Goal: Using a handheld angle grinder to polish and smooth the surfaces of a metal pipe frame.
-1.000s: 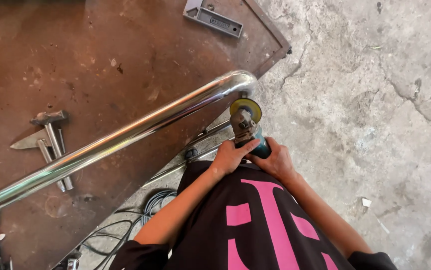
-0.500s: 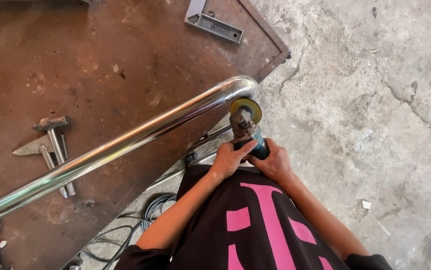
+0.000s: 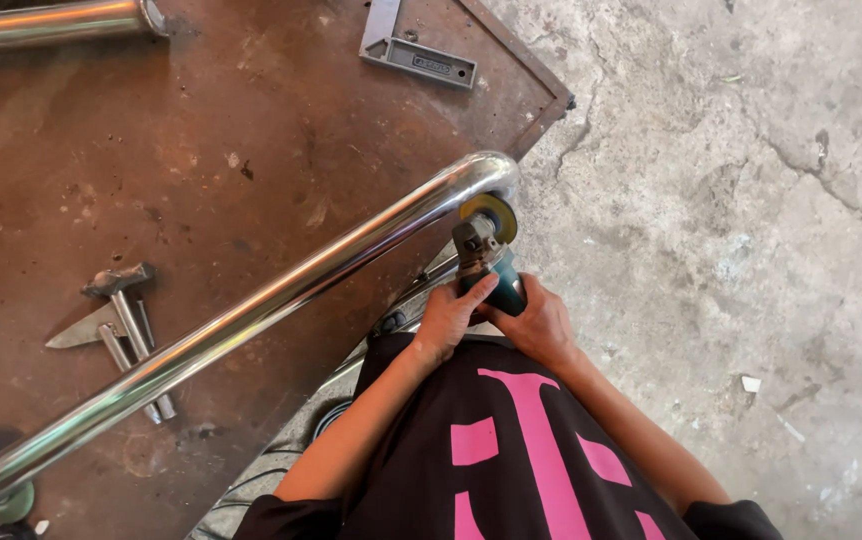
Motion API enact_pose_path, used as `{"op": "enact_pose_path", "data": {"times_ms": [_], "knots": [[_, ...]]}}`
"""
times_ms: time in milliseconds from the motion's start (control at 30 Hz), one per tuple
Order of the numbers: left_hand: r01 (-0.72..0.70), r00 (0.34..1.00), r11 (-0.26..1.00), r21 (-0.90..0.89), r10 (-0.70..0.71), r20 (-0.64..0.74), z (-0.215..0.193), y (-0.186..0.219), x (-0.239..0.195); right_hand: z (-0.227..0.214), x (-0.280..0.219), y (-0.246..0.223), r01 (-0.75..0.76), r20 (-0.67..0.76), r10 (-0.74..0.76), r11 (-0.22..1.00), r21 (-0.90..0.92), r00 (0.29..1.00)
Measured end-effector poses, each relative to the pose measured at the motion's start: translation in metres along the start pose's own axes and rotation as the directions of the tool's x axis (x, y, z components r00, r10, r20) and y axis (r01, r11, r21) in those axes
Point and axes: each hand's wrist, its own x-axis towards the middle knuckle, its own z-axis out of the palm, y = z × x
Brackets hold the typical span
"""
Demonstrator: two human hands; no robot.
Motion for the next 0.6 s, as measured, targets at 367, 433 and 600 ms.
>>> {"op": "enact_pose_path", "data": {"times_ms": [367, 433, 600], "knots": [[0.044, 0.991, 0.995, -0.087, -0.033, 0.126, -0.029, -0.013, 0.006, 0.025, -0.020, -0.016, 0.056, -0.037, -0.055, 0.998, 0.030, 0.998], [0.028, 0.991, 0.992, -0.125, -0.011, 0.134, -0.039, -0.026, 0.013, 0.028, -0.027, -0.021, 0.084, -0.063, -0.082, 0.996, 0.021, 0.995], [0.047, 0.988, 0.990, -0.136, -0.026, 0.154, -0.055, -0.037, 0.015, 0.042, -0.035, -0.026, 0.056, -0.072, -0.054, 0.998, 0.021, 0.996]]}}
